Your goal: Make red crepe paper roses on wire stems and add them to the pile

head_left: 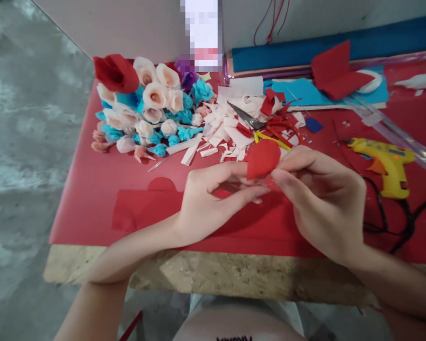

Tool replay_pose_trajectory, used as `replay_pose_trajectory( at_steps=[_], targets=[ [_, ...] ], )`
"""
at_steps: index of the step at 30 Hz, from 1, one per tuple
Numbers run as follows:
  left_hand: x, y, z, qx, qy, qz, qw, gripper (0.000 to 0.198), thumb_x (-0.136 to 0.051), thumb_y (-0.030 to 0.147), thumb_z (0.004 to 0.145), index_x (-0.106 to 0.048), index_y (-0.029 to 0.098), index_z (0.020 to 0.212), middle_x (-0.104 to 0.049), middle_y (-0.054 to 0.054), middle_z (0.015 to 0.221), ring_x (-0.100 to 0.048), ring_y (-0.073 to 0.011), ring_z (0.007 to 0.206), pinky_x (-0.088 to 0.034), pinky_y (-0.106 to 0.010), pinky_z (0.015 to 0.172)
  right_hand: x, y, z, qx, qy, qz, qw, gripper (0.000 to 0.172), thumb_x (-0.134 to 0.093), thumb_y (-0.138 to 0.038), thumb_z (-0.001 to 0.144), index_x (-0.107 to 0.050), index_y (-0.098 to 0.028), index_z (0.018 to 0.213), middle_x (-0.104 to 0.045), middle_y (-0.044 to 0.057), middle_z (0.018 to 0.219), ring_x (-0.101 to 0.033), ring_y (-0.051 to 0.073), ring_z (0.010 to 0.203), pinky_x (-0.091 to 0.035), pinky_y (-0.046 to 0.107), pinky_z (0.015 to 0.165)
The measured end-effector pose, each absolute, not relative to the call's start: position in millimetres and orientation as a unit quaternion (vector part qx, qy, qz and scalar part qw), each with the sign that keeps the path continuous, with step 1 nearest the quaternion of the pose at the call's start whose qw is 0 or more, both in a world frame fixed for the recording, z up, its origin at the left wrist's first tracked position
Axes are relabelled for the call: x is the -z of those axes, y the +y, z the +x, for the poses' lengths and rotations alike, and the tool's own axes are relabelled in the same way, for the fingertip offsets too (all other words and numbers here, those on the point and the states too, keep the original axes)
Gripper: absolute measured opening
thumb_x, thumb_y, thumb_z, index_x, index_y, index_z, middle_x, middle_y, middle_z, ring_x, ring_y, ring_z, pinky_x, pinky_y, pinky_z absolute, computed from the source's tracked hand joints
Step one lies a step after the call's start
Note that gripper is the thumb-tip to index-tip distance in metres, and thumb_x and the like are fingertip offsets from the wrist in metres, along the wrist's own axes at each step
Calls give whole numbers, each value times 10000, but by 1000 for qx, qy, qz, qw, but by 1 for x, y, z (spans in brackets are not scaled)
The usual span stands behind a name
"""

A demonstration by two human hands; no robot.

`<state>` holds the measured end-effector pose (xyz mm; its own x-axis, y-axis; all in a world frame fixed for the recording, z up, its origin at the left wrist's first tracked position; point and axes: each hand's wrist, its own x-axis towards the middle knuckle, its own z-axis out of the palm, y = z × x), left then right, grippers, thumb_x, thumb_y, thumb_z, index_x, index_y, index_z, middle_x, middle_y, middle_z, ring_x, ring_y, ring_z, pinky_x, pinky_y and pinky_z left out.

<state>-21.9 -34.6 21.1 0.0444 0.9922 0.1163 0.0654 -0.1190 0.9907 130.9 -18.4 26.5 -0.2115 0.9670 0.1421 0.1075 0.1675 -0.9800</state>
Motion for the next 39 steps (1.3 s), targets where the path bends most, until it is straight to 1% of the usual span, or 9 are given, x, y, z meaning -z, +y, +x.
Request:
replay_pose_trajectory(
  at_steps=[10, 13, 15, 19, 22, 24, 26, 33, 39],
  targets=[
    [-28, -30, -27, -495, 426, 474, 591, 159, -711, 86, 669, -659, 180, 786, -695, 43, 647, -669, -100, 540, -573, -161, 522, -28, -1, 135, -473, -575, -427, 513, 151, -599, -142, 803, -667, -265, 859, -593, -15, 820, -527, 106, 694, -418, 252, 607],
    [-27, -30, -29, -492, 419, 467, 603, 167, -702, 69, 677, -666, 183, 793, -701, 41, 649, -673, -105, 543, -577, -157, 516, -24, 22, 149, -452, -605, -422, 502, 209, -644, -119, 760, -675, -276, 895, -605, -13, 872, -560, 121, 816, -464, 251, 743],
    [-27, -30, -30, -495, 413, 462, 609, 165, -701, 65, 678, -667, 179, 792, -703, 34, 648, -676, -111, 541, -580, -158, 511, -19, 38, 162, -414, -631, -436, 490, 188, -669, -146, 742, -673, -270, 884, -615, -16, 853, -580, 132, 824, -481, 271, 768],
    [-29, -31, -30, -499, 398, 448, 626, 157, -704, 69, 679, -664, 161, 799, -701, 23, 637, -674, -116, 531, -576, -159, 493, -12, 58, 190, -239, -675, -539, 442, 113, -639, -301, 774, -672, -246, 866, -599, 11, 724, -601, 168, 692, -478, 299, 658],
    [-30, -31, -30, -504, 393, 425, 641, 163, -692, 53, 689, -657, 158, 808, -699, 34, 633, -672, -108, 527, -571, -155, 482, -10, 67, 202, -165, -700, -582, 379, 195, -619, -265, 770, -650, -319, 955, -623, -5, 844, -607, 202, 813, -473, 349, 791],
    [-30, -31, -30, -507, 390, 413, 648, 175, -684, 43, 693, -651, 160, 819, -699, 42, 638, -671, -104, 524, -571, -155, 482, -11, 70, 203, -210, -696, -568, 385, 361, -639, -158, 717, -617, -316, 1041, -618, -12, 1043, -594, 215, 954, -468, 368, 869],
    [-29, -30, -31, -506, 387, 411, 652, 176, -683, 39, 693, -651, 163, 814, -700, 44, 643, -671, -104, 526, -573, -158, 486, -14, 71, 200, -266, -690, -549, 390, 396, -634, -110, 701, -604, -258, 1066, -626, 20, 1068, -602, 209, 973, -502, 360, 849],
    [-28, -28, -31, -499, 384, 406, 662, 144, -687, 57, 698, -660, 182, 765, -679, 54, 624, -664, -86, 532, -563, -139, 500, -28, 45, 175, -412, -654, -484, 411, 62, -633, -231, 774, -671, -200, 813, -651, -8, 668, -609, 106, 594, -503, 212, 570],
    [-28, -27, -29, -509, 379, 402, 660, 142, -702, 56, 681, -625, 158, 742, -675, 53, 638, -662, -64, 591, -556, -123, 597, -41, 12, 151, -482, -689, -402, 362, 42, -632, -204, 775, -658, -209, 742, -641, -30, 714, -576, 77, 626, -448, 170, 532]
  ],
)
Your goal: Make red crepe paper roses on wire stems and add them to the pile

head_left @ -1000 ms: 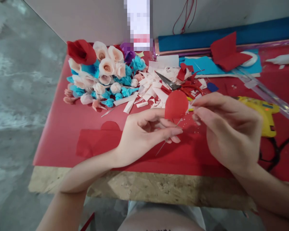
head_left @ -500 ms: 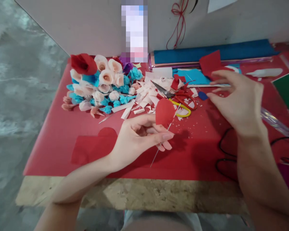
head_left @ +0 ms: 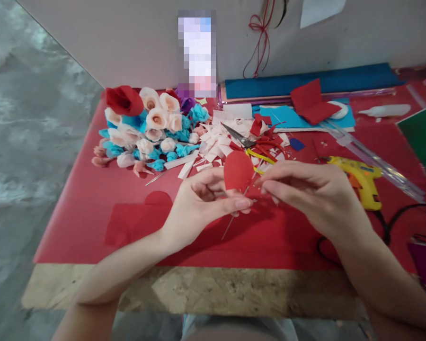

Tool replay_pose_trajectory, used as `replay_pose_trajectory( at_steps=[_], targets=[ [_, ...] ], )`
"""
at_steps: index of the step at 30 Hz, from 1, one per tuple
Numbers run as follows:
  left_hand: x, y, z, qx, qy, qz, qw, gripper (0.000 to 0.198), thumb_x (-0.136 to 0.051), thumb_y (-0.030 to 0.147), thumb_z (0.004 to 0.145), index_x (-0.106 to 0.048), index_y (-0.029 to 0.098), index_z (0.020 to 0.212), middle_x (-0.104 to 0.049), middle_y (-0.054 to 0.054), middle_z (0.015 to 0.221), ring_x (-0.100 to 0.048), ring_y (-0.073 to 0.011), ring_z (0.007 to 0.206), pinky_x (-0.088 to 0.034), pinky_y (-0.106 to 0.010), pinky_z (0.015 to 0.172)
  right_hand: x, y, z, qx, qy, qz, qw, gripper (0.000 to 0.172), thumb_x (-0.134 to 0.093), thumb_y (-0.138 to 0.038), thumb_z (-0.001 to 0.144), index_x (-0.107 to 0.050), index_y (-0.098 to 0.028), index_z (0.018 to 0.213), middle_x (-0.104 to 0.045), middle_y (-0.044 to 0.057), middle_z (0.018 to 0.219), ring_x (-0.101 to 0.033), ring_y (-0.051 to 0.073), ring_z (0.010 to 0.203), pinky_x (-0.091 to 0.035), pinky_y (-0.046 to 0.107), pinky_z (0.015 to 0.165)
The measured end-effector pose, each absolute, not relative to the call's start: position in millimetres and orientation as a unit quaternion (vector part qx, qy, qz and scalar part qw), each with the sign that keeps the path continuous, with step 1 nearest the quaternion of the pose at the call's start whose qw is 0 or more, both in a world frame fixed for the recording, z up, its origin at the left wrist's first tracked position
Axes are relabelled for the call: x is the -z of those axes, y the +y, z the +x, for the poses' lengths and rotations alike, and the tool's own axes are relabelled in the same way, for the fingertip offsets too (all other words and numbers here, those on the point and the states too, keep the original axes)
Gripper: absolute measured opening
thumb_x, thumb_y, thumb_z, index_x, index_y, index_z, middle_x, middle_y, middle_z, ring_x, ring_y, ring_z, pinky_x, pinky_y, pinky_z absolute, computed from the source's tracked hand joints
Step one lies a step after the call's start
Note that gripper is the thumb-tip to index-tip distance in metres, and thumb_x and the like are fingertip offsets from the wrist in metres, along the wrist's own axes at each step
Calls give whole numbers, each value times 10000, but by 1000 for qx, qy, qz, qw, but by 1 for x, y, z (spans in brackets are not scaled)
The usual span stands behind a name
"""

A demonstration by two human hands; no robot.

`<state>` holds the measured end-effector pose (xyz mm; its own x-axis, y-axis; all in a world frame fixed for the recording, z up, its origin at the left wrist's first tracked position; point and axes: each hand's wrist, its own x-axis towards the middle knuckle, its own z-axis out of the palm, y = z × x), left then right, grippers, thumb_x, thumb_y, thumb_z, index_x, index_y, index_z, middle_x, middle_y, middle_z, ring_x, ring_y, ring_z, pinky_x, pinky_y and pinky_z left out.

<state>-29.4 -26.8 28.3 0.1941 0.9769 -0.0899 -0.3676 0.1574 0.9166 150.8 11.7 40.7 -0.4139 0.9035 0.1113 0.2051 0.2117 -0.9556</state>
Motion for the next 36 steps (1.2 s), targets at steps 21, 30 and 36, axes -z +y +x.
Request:
replay_pose_trajectory(
  at_steps=[21, 30, 36],
  targets=[
    [-21, -26, -31, -503, 392, 562, 526, 241, -724, 130, 669, -632, 200, 880, -621, -12, 952, -574, -138, 923, -460, -270, 862, -34, -3, 141, -544, -667, -354, 366, 37, -651, -177, 762, -638, -187, 729, -595, -20, 698, -524, 72, 599, -364, 195, 476],
    [-25, -25, -30, -507, 418, 605, 449, 87, -707, 162, 690, -641, 183, 744, -625, -14, 844, -571, -140, 834, -460, -280, 796, -34, -7, 136, -529, -672, -354, 379, 117, -639, -71, 720, -584, -163, 676, -553, -42, 639, -484, 57, 594, -396, 174, 528],
    [-28, -27, -31, -491, 433, 627, 423, 68, -687, 178, 712, -634, 186, 754, -598, -13, 821, -550, -134, 811, -455, -279, 779, -36, -10, 134, -521, -670, -367, 381, 134, -601, -65, 722, -559, -169, 649, -554, -34, 618, -490, 66, 564, -410, 176, 506]
  ],
)
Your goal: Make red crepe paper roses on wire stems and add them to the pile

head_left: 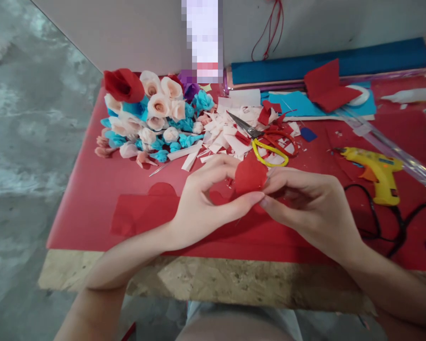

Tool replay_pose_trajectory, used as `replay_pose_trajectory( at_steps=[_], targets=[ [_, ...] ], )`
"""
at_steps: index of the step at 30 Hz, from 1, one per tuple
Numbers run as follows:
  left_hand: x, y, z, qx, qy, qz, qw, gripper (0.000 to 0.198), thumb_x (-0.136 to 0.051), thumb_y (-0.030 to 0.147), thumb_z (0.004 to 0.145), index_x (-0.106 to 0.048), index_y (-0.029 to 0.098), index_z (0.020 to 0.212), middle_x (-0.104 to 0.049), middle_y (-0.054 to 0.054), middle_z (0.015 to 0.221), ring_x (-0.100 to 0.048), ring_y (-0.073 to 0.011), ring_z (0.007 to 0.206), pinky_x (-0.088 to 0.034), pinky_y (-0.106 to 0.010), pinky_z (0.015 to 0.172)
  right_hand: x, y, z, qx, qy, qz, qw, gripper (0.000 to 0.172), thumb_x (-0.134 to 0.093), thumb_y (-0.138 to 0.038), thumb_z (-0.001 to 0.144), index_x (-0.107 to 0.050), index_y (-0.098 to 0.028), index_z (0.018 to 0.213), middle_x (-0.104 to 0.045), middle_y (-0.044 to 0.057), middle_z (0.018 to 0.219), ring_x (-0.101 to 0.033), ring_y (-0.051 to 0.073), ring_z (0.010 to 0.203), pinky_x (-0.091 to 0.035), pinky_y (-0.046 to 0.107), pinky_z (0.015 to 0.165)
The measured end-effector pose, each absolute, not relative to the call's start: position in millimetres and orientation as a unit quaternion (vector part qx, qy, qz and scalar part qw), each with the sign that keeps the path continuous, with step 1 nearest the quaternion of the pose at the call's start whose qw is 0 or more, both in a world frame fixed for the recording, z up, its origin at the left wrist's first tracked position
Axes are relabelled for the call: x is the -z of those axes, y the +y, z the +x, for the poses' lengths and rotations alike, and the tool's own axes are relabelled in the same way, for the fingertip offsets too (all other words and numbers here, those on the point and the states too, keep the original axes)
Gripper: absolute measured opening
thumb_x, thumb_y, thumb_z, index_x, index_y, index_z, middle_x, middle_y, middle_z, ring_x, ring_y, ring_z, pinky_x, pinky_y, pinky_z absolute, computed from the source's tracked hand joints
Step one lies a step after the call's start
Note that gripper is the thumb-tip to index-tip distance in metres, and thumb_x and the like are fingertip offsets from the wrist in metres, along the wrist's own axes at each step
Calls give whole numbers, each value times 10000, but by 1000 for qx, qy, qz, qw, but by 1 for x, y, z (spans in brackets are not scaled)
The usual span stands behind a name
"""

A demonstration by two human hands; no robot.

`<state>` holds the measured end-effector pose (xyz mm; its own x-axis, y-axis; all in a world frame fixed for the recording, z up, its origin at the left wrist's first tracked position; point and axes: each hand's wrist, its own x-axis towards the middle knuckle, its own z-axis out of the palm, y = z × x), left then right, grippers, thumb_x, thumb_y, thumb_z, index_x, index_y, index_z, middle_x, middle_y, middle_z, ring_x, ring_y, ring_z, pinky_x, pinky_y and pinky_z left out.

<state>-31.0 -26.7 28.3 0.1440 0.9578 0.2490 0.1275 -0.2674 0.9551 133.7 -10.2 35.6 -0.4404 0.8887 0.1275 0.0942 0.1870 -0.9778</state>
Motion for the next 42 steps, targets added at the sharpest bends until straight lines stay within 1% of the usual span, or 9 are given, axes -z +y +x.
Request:
replay_pose_trajectory(
  at_steps=[8, 11, 14, 16, 27, 30, 35, 38, 42],
  targets=[
    [-30, -26, -33, -477, 430, 650, 405, 71, -665, 165, 720, -629, 207, 763, -586, -16, 813, -532, -160, 810, -447, -316, 768, -33, -12, 133, -526, -662, -368, 386, 145, -607, -32, 697, -562, -159, 642, -550, -32, 616, -494, 59, 568, -415, 153, 507],
    [-28, -26, -35, -478, 417, 658, 406, 34, -604, 184, 772, -637, 190, 779, -590, -32, 820, -532, -164, 810, -446, -320, 766, -34, -12, 133, -542, -652, -361, 387, 127, -616, -59, 711, -569, -152, 639, -556, -22, 634, -504, 63, 572, -414, 167, 504],
    [-25, -27, -36, -499, 396, 653, 410, 150, -514, 198, 833, -652, 177, 777, -607, -49, 836, -543, -168, 826, -443, -318, 780, -36, -12, 132, -550, -642, -368, 387, 129, -622, -92, 726, -570, -148, 622, -573, -10, 650, -516, 69, 560, -415, 185, 498],
    [-23, -27, -35, -513, 388, 644, 415, 181, -492, 193, 843, -658, 184, 772, -616, -49, 838, -552, -175, 839, -442, -321, 787, -36, -14, 132, -556, -635, -377, 380, 127, -623, -109, 734, -578, -150, 623, -578, -12, 628, -516, 70, 538, -417, 190, 492],
    [-24, -28, -37, -483, 404, 678, 379, 191, -481, 211, 849, -669, 239, 826, -624, -40, 874, -546, -193, 863, -435, -356, 806, -35, -15, 132, -573, -619, -385, 374, 114, -631, -111, 737, -584, -135, 637, -578, -11, 605, -525, 67, 526, -436, 176, 490],
    [-24, -28, -37, -487, 407, 674, 377, 171, -492, 197, 844, -651, 227, 789, -617, -37, 866, -544, -186, 858, -432, -355, 803, -36, -15, 132, -584, -612, -378, 376, 109, -635, -101, 739, -587, -127, 645, -580, -15, 591, -522, 53, 509, -431, 150, 474],
    [-24, -28, -37, -492, 396, 687, 358, 118, -524, 147, 817, -608, 205, 758, -602, -28, 876, -526, -162, 867, -417, -331, 822, -35, -15, 133, -598, -603, -370, 377, 112, -658, -48, 704, -598, -130, 657, -588, -20, 581, -551, 66, 533, -460, 149, 503],
    [-24, -28, -38, -499, 390, 692, 347, 111, -530, 123, 806, -596, 207, 775, -599, -26, 877, -524, -158, 861, -417, -331, 817, -34, -15, 133, -592, -608, -372, 376, 97, -640, -69, 729, -605, -135, 668, -597, -11, 596, -565, 77, 551, -474, 163, 512],
    [-26, -27, -37, -499, 393, 694, 338, 116, -534, 119, 792, -604, 209, 772, -601, -31, 852, -538, -171, 826, -436, -343, 771, -33, -15, 132, -584, -613, -376, 376, 83, -634, -103, 745, -615, -144, 676, -613, -1, 614, -581, 93, 567, -488, 179, 519]
  ],
)
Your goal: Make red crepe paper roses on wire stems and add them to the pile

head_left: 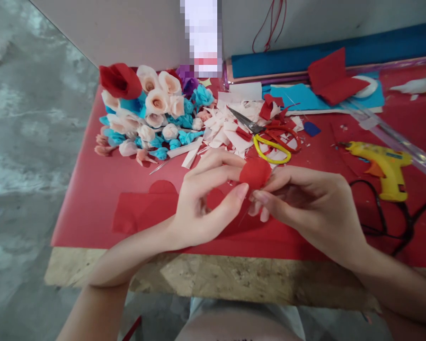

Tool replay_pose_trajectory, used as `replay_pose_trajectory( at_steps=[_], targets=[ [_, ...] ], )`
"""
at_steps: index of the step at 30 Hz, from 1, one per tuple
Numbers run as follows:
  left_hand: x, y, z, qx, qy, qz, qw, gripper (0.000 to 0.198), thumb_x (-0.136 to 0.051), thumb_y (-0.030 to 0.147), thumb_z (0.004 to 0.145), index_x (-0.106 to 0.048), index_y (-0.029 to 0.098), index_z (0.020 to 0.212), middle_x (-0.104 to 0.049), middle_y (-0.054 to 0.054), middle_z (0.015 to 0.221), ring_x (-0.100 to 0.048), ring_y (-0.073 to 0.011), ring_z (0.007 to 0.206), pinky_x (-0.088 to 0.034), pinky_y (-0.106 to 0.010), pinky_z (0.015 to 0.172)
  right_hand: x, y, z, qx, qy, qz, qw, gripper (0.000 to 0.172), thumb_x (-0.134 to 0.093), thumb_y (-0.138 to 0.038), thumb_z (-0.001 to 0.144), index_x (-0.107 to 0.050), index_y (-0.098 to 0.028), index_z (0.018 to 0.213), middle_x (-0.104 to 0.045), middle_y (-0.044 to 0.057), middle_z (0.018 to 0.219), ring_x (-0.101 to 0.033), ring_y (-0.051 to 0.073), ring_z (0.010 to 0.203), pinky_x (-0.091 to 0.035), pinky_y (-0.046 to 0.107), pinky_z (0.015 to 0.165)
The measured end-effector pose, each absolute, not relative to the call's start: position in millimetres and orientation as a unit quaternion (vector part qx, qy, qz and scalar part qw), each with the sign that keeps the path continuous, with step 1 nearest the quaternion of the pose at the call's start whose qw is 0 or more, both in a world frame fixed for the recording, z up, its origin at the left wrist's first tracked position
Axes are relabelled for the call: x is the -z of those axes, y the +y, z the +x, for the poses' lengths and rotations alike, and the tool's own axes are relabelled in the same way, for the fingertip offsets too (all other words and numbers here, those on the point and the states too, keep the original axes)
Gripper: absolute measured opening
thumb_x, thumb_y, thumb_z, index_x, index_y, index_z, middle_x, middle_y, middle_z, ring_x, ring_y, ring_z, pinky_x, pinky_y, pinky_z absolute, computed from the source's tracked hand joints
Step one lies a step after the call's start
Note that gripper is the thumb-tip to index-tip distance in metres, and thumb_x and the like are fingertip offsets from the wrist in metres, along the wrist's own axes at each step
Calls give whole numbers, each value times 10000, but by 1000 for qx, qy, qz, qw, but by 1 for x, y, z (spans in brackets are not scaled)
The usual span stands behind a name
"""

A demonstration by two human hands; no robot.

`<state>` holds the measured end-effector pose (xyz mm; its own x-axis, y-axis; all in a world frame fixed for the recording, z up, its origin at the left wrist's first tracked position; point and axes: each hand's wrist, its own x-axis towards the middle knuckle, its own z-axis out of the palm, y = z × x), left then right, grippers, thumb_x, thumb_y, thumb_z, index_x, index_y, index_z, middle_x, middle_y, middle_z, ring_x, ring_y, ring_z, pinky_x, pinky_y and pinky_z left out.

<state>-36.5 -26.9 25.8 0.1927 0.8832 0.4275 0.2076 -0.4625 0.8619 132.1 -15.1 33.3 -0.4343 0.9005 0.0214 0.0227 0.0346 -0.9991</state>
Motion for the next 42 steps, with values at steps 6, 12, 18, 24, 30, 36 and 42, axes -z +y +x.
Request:
replay_pose_trajectory(
  at_steps=[6, 12, 18, 24, 30, 36, 42],
  targets=[
    [-24, -26, -35, -501, 397, 701, 317, 118, -565, 104, 764, -613, 200, 813, -592, -32, 848, -536, -169, 833, -440, -345, 796, -34, -16, 131, -579, -608, -389, 381, 79, -641, -90, 733, -616, -141, 677, -623, -2, 614, -589, 88, 551, -492, 163, 513],
    [-22, -25, -35, -500, 398, 703, 312, 120, -586, 103, 753, -619, 198, 817, -589, -35, 851, -524, -165, 828, -439, -337, 791, -33, -17, 131, -571, -612, -389, 384, 70, -636, -92, 735, -612, -140, 690, -619, -4, 621, -591, 85, 560, -488, 157, 517],
    [-22, -27, -35, -497, 403, 701, 315, 125, -585, 111, 758, -624, 206, 829, -593, -31, 852, -527, -168, 842, -443, -336, 796, -32, -16, 130, -571, -609, -388, 390, 86, -645, -65, 717, -611, -135, 681, -622, -10, 617, -590, 73, 557, -487, 135, 523],
    [-24, -25, -34, -498, 396, 708, 306, 105, -591, 95, 751, -627, 179, 804, -585, -37, 829, -537, -152, 805, -460, -323, 767, -32, -16, 129, -574, -597, -388, 404, 105, -665, -40, 689, -607, -126, 676, -626, -15, 617, -592, 67, 552, -490, 121, 524],
    [-24, -25, -33, -492, 400, 716, 292, 105, -603, 99, 745, -627, 186, 799, -591, -30, 819, -550, -155, 797, -482, -337, 744, -32, -17, 129, -563, -606, -400, 394, 73, -648, -88, 724, -610, -121, 671, -618, -6, 601, -588, 76, 545, -484, 139, 508],
    [-23, -26, -35, -489, 411, 706, 307, 108, -613, 126, 754, -636, 226, 789, -611, -23, 822, -561, -171, 822, -479, -352, 775, -31, -17, 129, -573, -597, -396, 398, 83, -640, -91, 728, -598, -132, 669, -610, -13, 598, -587, 75, 527, -483, 140, 494],
    [-21, -25, -36, -495, 406, 691, 336, 80, -645, 123, 742, -637, 200, 762, -621, -5, 803, -564, -134, 786, -472, -295, 754, -30, -19, 130, -589, -585, -395, 393, 88, -634, -99, 731, -578, -150, 686, -609, -25, 604, -601, 74, 530, -499, 131, 512]
  ],
)
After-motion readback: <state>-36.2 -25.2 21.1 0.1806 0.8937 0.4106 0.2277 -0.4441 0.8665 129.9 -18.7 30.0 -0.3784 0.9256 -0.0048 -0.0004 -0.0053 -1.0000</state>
